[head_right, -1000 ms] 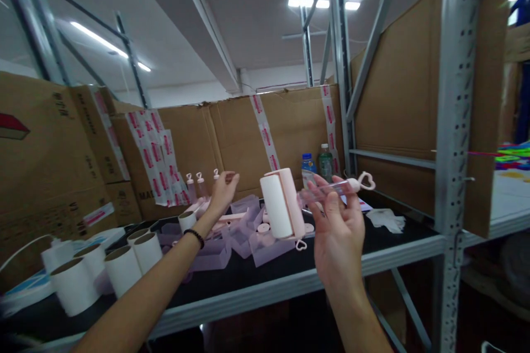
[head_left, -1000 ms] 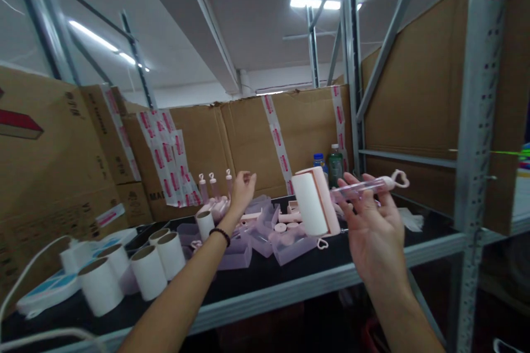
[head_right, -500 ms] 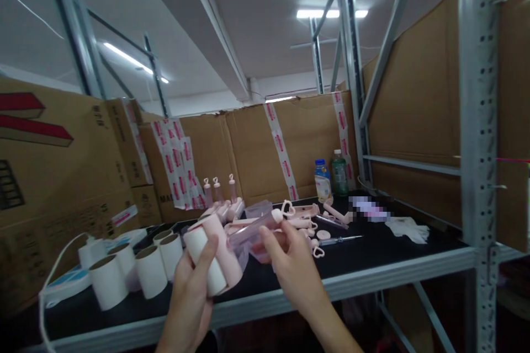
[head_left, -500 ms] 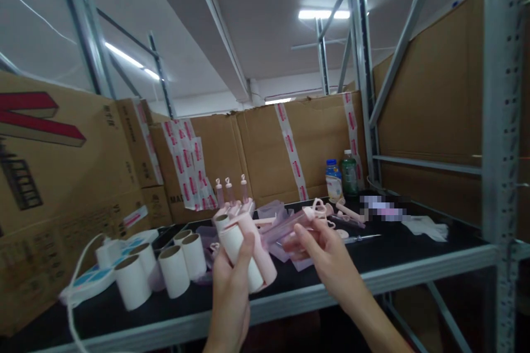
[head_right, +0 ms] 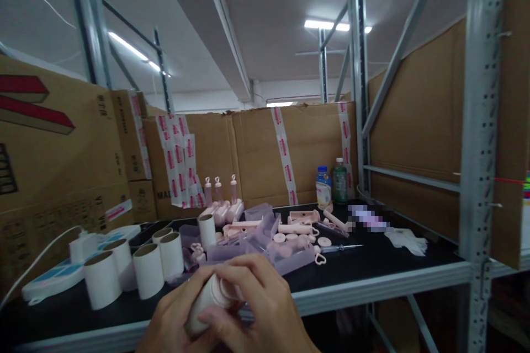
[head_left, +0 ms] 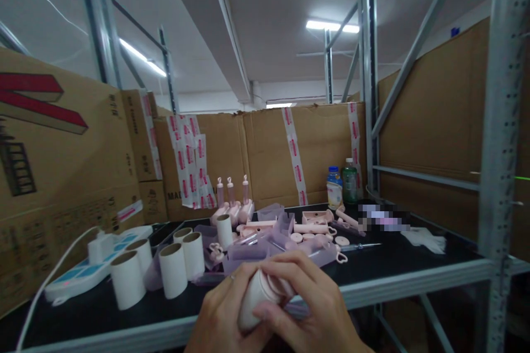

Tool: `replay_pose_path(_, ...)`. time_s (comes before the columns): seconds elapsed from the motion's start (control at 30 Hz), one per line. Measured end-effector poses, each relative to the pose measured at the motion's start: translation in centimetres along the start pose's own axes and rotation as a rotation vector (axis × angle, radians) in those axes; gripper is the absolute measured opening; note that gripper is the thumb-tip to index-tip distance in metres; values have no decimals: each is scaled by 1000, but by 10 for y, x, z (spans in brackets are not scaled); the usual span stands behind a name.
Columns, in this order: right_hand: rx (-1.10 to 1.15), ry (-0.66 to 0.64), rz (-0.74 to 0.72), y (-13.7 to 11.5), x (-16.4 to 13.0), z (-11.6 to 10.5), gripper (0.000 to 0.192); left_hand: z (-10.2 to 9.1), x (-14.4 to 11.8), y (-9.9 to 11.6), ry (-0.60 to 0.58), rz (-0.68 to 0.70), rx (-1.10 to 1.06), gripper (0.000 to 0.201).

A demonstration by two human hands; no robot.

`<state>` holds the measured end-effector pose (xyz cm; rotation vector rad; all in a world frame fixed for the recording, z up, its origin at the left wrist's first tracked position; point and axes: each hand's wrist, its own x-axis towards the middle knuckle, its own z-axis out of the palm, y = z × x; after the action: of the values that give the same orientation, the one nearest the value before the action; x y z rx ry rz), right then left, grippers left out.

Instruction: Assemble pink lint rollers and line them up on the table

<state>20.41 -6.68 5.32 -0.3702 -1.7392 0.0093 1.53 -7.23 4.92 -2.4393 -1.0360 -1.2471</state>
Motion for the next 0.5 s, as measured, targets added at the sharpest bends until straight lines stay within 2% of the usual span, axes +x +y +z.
replay_pose_path(0.1,-88,90,-10,1,-3,6,26,-2,1,-1,27,110,173,38)
replay_pose_path(0.23,-177,156,-19,-1,-4,11,26,-3,0,3,70,136,306,35)
replay_pose_path(0.37,-216,164,-40,-2,-3,12,34,-3,-2,3,119,190,337,36)
replay_pose_path(0.5,-209,91,-91,1,0,10,38,-2,0,0,148,227,326,43)
